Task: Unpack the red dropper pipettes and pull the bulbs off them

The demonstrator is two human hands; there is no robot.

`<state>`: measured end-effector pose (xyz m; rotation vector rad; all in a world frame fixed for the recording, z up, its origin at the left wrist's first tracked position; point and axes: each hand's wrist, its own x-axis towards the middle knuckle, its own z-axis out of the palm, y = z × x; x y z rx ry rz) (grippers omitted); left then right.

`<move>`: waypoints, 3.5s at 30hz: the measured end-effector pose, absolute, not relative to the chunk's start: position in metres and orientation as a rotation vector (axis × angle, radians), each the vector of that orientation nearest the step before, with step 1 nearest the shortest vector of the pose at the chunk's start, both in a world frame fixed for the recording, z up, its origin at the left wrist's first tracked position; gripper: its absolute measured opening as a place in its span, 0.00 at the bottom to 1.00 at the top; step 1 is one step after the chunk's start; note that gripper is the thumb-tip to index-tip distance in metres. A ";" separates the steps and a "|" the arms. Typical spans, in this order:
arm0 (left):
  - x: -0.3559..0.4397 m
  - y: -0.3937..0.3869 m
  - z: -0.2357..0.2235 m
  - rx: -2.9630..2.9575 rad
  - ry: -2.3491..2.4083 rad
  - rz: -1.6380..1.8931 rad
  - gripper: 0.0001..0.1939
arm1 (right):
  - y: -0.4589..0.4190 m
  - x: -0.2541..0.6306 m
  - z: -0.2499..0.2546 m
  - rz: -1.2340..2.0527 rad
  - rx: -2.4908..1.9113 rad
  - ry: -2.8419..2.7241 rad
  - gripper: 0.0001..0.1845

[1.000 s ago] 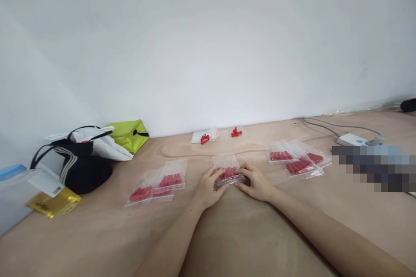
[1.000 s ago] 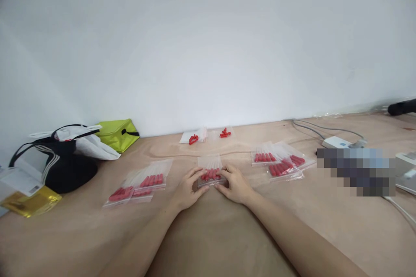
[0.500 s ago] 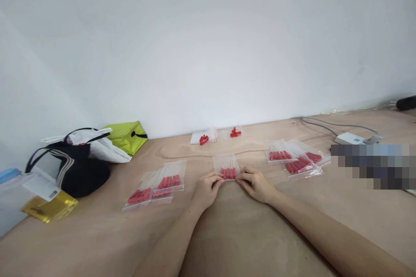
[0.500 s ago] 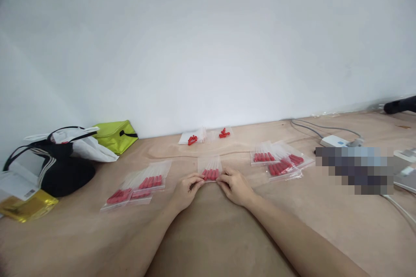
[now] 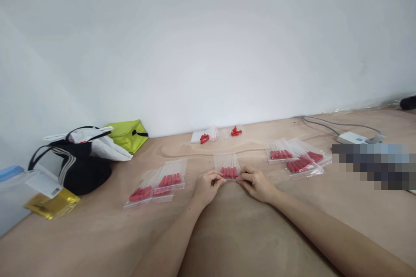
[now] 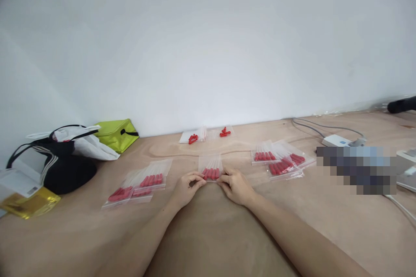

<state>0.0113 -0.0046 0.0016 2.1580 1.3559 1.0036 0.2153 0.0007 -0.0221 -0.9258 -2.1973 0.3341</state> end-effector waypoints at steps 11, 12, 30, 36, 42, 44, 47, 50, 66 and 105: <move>0.011 -0.004 0.002 2.148 1.336 1.048 0.07 | -0.003 0.214 -0.014 0.366 -0.960 -2.182 0.10; 0.012 -0.004 0.003 2.142 1.333 1.049 0.06 | -0.003 0.212 -0.013 0.369 -0.973 -2.170 0.11; 0.012 -0.005 0.001 2.176 1.259 1.108 0.01 | -0.002 0.187 -0.005 0.079 -1.089 -2.322 0.08; 0.010 -0.007 0.002 2.660 1.090 1.072 0.07 | -0.002 0.191 -0.008 0.208 -1.122 -2.220 0.11; 0.012 -0.004 -0.003 2.730 1.061 1.121 0.10 | -0.004 0.193 -0.007 0.280 -1.080 -2.212 0.10; 0.012 -0.004 -0.003 2.717 1.057 1.124 0.10 | -0.005 0.192 -0.006 0.291 -1.050 -2.212 0.10; 0.012 -0.002 -0.002 2.686 1.048 1.121 0.10 | -0.007 0.189 -0.006 0.254 -1.086 -2.191 0.10; 0.011 0.000 -0.003 2.660 1.059 1.121 0.11 | -0.009 0.184 -0.006 0.166 -1.179 -2.163 0.10; 0.015 -0.013 0.000 2.658 0.946 0.998 0.23 | 0.004 0.201 -0.013 -0.059 -1.034 -2.109 0.12; 0.009 -0.006 0.003 2.506 1.588 0.888 0.15 | 0.001 0.213 0.003 0.513 -1.312 -2.151 0.16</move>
